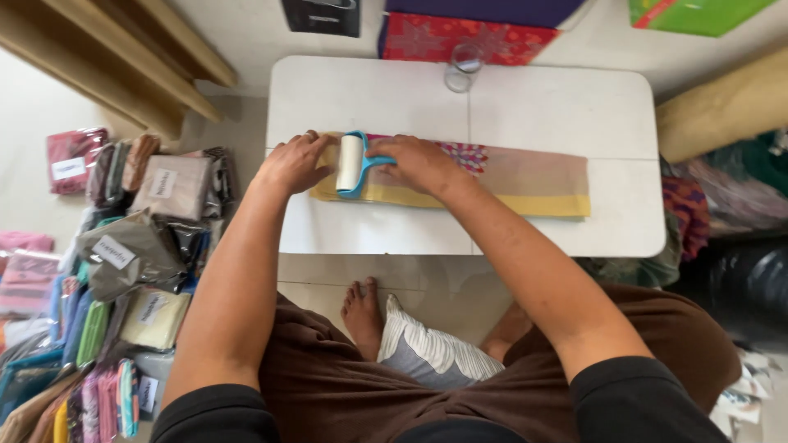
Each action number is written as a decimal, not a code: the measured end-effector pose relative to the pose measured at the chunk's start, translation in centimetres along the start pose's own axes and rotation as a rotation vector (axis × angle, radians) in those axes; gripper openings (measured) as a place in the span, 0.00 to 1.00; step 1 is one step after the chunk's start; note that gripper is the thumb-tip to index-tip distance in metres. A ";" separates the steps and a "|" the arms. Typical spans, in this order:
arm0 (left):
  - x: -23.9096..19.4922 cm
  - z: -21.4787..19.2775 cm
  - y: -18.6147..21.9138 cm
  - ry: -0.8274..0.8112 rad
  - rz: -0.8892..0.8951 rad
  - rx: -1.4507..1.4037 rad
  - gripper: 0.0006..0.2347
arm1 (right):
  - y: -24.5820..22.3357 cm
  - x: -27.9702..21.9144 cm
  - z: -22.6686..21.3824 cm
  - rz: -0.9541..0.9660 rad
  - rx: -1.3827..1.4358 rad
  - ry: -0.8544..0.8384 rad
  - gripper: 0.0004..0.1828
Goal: The person folds a patterned cloth on a white table using a blue rolling tool to smooth it. They then place the folded cloth into a clear plastic bag, seal it, and attach a label to the package.
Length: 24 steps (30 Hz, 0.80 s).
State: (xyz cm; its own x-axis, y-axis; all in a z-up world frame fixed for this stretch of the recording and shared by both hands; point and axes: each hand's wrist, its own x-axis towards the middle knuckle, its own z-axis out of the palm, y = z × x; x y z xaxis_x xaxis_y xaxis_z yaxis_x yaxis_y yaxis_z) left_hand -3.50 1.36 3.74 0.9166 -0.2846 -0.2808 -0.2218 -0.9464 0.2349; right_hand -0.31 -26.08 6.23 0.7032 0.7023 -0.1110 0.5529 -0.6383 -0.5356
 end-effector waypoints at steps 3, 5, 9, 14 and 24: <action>0.4 0.2 0.8 -0.070 0.018 0.109 0.24 | 2.9 -3.5 -2.6 0.062 -0.043 -0.080 0.17; 1.3 1.3 0.4 -0.052 -0.025 0.110 0.28 | 3.8 -6.4 -5.2 0.129 -0.021 -0.122 0.18; 1.3 1.5 0.1 -0.069 -0.049 0.092 0.31 | 7.1 -13.3 -10.5 0.232 -0.060 -0.153 0.17; 1.2 1.2 0.5 -0.077 -0.094 0.057 0.33 | 12.9 -21.6 -15.0 0.560 -0.159 -0.161 0.19; 1.2 -1.2 2.4 -0.108 -0.122 0.070 0.33 | 13.8 -28.9 -20.8 0.947 -0.245 -0.157 0.19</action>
State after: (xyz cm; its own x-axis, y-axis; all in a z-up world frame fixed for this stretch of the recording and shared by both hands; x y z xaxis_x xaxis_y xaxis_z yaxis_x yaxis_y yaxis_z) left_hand -2.49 -1.06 5.11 0.8977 -0.1786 -0.4027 -0.1376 -0.9821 0.1289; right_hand -3.70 -61.72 19.46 0.8454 -0.1094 -0.5228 -0.1174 -0.9929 0.0179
